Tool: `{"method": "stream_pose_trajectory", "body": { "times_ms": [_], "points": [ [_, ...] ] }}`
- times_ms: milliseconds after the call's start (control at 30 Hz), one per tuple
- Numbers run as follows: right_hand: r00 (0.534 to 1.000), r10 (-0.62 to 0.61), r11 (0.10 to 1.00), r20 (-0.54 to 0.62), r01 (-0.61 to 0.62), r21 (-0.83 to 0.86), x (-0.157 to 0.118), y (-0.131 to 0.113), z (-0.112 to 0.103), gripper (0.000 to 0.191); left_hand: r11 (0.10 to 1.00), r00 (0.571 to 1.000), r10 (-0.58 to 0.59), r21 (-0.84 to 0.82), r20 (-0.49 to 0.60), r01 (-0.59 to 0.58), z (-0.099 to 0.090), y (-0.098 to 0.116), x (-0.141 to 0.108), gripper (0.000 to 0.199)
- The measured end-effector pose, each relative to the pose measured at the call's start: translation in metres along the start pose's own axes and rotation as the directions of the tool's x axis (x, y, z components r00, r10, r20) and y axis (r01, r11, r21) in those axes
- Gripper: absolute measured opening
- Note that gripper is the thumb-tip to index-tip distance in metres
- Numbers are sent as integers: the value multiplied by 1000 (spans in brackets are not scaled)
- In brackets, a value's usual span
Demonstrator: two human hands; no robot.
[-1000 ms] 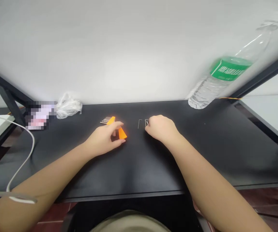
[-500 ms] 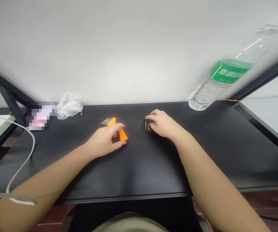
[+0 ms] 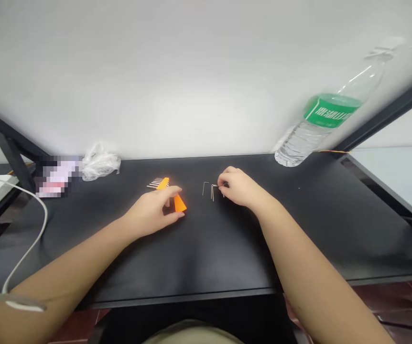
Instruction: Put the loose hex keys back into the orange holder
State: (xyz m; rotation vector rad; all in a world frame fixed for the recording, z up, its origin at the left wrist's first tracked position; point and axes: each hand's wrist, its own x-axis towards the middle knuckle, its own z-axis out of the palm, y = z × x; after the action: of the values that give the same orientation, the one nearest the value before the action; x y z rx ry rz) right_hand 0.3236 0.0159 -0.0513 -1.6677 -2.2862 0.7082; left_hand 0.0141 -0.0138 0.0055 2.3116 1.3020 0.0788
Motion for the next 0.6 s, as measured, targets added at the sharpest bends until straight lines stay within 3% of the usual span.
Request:
{"method": "stream_pose_trajectory", "body": {
  "times_ms": [167,267,333,400,600],
  "points": [
    [988,-141,989,60,143,-36,-8,13,-21,19,1000,1000,-8,1,0,8,0,-1,0,56],
    [991,-127,990,39,129,-64,-16,28,-34,44,1000,1000,4,-9,5,-4,0,-2,0,54],
    [990,-113,990,80,119,-70,-19,35,-35,64,1000,1000,8,-11,9,-8,0,-2,0,54],
    [985,-118,990,126,126,-59,-17,38,-31,72,1000,1000,12,-4,10,-12,1,-2,0,55],
    [981,-144,989,131,149,-26,-6,27,-17,52,1000,1000,5,28,1,-5,2,-3,2,55]
  ]
}}
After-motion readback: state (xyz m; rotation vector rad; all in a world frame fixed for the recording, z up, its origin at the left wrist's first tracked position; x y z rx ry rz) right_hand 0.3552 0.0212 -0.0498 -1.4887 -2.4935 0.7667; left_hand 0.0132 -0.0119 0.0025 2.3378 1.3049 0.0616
